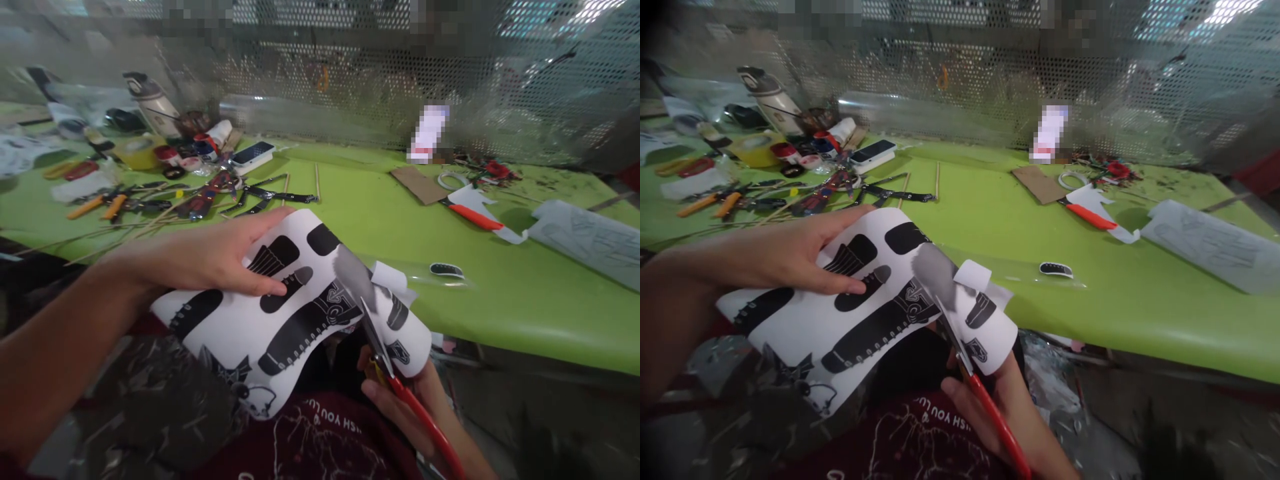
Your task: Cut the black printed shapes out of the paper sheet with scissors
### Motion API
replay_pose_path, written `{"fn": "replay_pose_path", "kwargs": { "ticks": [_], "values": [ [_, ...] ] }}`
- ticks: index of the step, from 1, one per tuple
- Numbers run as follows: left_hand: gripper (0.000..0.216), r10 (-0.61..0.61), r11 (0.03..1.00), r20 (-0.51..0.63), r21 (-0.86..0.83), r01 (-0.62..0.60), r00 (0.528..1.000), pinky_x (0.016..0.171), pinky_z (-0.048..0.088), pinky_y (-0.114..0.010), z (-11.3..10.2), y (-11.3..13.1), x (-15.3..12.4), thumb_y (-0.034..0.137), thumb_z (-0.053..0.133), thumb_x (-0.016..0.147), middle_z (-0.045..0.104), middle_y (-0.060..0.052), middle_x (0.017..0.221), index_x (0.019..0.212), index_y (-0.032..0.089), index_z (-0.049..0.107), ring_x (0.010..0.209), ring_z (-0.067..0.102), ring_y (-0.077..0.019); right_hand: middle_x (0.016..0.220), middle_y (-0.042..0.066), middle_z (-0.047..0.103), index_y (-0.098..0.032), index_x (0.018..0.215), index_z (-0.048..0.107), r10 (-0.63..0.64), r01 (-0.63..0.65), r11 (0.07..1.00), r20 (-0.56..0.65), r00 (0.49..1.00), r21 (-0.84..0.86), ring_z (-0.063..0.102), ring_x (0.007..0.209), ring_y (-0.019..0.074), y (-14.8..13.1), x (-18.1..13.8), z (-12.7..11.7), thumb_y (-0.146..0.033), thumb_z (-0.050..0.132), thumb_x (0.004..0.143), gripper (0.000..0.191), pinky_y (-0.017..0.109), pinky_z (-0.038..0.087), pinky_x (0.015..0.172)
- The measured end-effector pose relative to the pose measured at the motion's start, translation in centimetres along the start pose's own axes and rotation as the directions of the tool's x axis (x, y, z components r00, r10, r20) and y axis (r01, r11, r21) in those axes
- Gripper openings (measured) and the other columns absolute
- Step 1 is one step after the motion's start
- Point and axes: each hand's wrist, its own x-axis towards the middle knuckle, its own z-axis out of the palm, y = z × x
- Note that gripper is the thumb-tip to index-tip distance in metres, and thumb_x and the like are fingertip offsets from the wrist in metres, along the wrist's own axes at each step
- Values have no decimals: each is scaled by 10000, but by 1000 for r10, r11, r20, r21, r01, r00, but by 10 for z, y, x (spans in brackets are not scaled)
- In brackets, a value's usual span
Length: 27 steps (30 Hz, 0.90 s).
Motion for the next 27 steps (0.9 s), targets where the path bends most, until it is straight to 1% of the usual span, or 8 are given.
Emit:
{"fn": "replay_pose_path", "kwargs": {
  "ticks": [3, 7, 10, 12, 15, 17, 21, 27],
  "values": [
    [854, 15, 1000, -3, 9, -15, 1000, 975, 495, -336, -2, 1, 1, 399, 729, 805, 631, -35, 1244, 1522, 237, 293, 1134, 608, -244, 903, 82, 683, -190, 996, 639, -8, 8, 1000, 3, 1000, -25, 634, 862, 227, -1, 1, -2, -437, 681, 836, 297, 325, 547, 795],
    [843, 1, 1000, 16, -25, -1, 1000, 912, 525, -308, -4, 3, 1, 372, 733, 805, 655, -36, 1203, 1517, 217, 311, 1055, 644, -232, 945, 80, 709, -192, 1031, 639, 5, -5, 999, -10, 1000, -52, 658, 896, 234, -3, 1, -4, -399, 697, 825, 298, 330, 550, 843],
    [817, -39, 992, 66, -117, 46, 997, 754, 567, -248, -6, 4, 1, 336, 738, 806, 673, -39, 1192, 1503, 222, 330, 955, 682, -212, 948, 86, 716, -188, 1038, 639, 14, -15, 998, -11, 1000, -62, 670, 895, 243, -2, 1, -5, -404, 708, 819, 316, 338, 561, 835],
    [776, -45, 983, 98, -174, 62, 994, 641, 564, -203, -6, 4, 2, 310, 737, 810, 697, -20, 1121, 1481, 239, 355, 835, 699, -175, 946, 94, 720, -181, 1041, 639, 29, -30, 997, -16, 999, -76, 673, 893, 249, 0, 1, -6, -413, 714, 815, 332, 343, 568, 819],
    [693, -20, 977, 122, -210, 46, 992, 549, 547, -163, -8, 5, 5, 273, 735, 810, 711, 14, 999, 1424, 233, 417, 698, 684, -128, 939, 96, 720, -174, 1033, 636, 28, -31, 994, -24, 999, -103, 672, 873, 251, 3, 3, -8, -429, 732, 795, 362, 350, 567, 809],
    [644, -12, 974, 133, -222, 42, 991, 537, 547, -156, -9, 5, 7, 258, 734, 805, 709, 19, 969, 1383, 215, 453, 698, 686, -128, 929, 92, 717, -174, 1019, 635, 14, -17, 994, -26, 1000, -112, 669, 863, 248, 4, 4, -9, -435, 741, 782, 368, 356, 559, 823],
    [611, -12, 978, 134, -207, 40, 991, 596, 574, -178, -11, 7, 8, 254, 733, 803, 702, -5, 1028, 1351, 193, 469, 793, 706, -160, 939, 95, 714, -174, 1014, 633, 32, -34, 994, -21, 999, -99, 671, 861, 247, 5, 4, -9, -449, 739, 784, 373, 352, 564, 805],
    [644, -30, 982, 146, -183, 57, 989, 571, 565, -177, -11, 7, 8, 266, 724, 803, 705, -7, 1004, 1382, 204, 449, 769, 704, -160, 906, 108, 708, -156, 1025, 634, 66, -69, 989, -28, 997, -132, 668, 892, 280, 10, 4, -11, -496, 761, 758, 451, 398, 572, 804]
  ]
}}
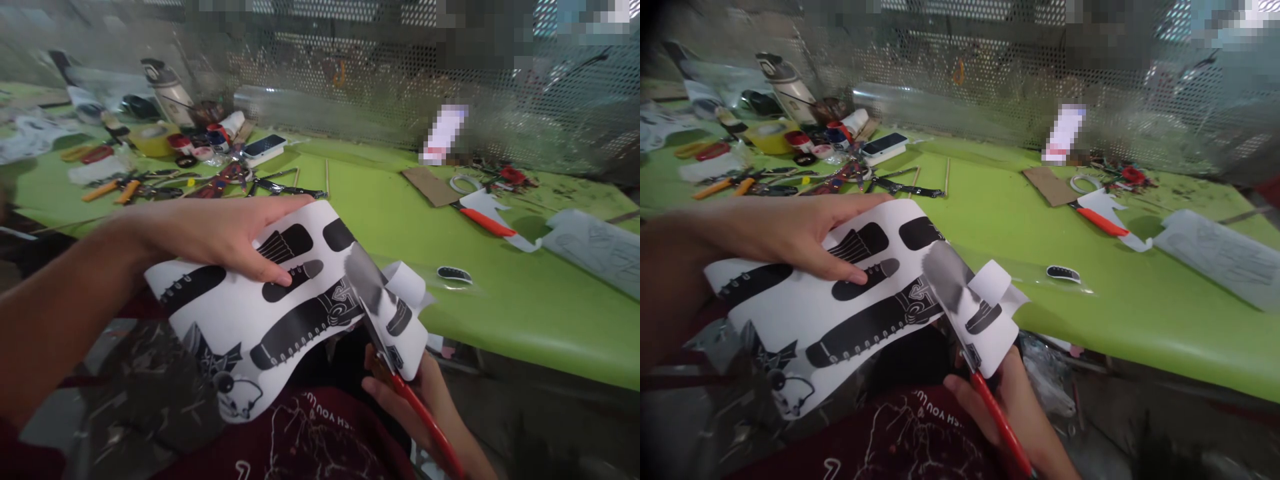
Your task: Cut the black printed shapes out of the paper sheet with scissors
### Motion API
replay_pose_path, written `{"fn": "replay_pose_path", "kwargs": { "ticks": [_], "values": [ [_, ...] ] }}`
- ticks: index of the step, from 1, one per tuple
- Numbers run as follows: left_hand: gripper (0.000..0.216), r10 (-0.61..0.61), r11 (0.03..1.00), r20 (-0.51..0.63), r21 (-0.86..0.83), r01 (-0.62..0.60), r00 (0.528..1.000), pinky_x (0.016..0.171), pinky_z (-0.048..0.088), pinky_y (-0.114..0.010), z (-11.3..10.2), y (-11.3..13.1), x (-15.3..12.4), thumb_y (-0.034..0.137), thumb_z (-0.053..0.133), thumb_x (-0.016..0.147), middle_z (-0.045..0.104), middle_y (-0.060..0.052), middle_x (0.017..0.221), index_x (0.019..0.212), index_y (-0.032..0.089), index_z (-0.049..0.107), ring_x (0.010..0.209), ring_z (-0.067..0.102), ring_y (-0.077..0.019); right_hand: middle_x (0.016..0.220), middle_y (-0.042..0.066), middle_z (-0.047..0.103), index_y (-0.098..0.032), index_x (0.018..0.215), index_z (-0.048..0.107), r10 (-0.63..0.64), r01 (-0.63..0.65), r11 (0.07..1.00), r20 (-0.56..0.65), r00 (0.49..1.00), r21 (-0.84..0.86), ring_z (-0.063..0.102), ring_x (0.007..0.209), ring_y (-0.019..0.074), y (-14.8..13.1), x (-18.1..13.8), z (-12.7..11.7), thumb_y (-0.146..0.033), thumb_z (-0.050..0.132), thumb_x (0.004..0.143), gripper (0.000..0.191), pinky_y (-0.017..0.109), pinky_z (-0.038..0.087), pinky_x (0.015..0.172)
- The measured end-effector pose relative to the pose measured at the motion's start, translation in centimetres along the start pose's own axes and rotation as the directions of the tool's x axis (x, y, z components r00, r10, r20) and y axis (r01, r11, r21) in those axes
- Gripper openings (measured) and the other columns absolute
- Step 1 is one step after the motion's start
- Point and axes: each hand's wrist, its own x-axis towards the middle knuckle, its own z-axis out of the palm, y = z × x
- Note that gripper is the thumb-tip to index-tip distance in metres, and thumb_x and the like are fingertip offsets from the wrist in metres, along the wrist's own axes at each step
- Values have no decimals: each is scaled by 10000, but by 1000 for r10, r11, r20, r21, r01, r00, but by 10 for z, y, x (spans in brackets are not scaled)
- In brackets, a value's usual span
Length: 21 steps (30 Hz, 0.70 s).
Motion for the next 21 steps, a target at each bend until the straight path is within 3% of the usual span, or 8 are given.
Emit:
{"fn": "replay_pose_path", "kwargs": {
  "ticks": [7, 11, 16, 21],
  "values": [
    [722, -19, 999, -1, 28, 19, 1000, 628, 571, -200, -1, -2, 1, 261, 711, 806, 683, -38, 1139, 1450, 216, 388, 856, 696, -182, 898, 86, 707, -160, 1088, 621, -20, 19, 999, 19, 1000, 48, 667, 836, 251, -1, 2, 0, -460, 759, 763, 464, 355, 570, 763],
    [705, -6, 1000, -3, 19, 6, 1000, 592, 557, -185, -1, -1, 0, 262, 714, 792, 706, -1, 1006, 1432, 198, 426, 774, 690, -158, 900, 77, 697, -156, 1140, 599, -34, 31, 998, 39, 999, 56, 663, 823, 233, -5, 2, 2, -406, 762, 769, 476, 340, 571, 759],
    [781, -16, 1000, 2, 7, 16, 1000, 629, 569, -208, -1, -3, 0, 272, 725, 795, 697, -30, 1103, 1487, 218, 365, 851, 693, -185, 930, 77, 696, -170, 1196, 583, -34, 29, 994, 49, 998, 102, 666, 808, 222, -9, 2, 4, -371, 755, 781, 493, 322, 580, 732],
    [787, -14, 1000, 9, -10, 14, 1000, 615, 557, -184, 0, -5, 0, 255, 716, 810, 706, -16, 1050, 1499, 225, 339, 802, 684, -159, 916, 59, 692, -183, 1164, 592, -45, 37, 991, 53, 998, 132, 662, 812, 208, -9, 2, 5, -363, 762, 772, 463, 306, 573, 750]
  ]
}}
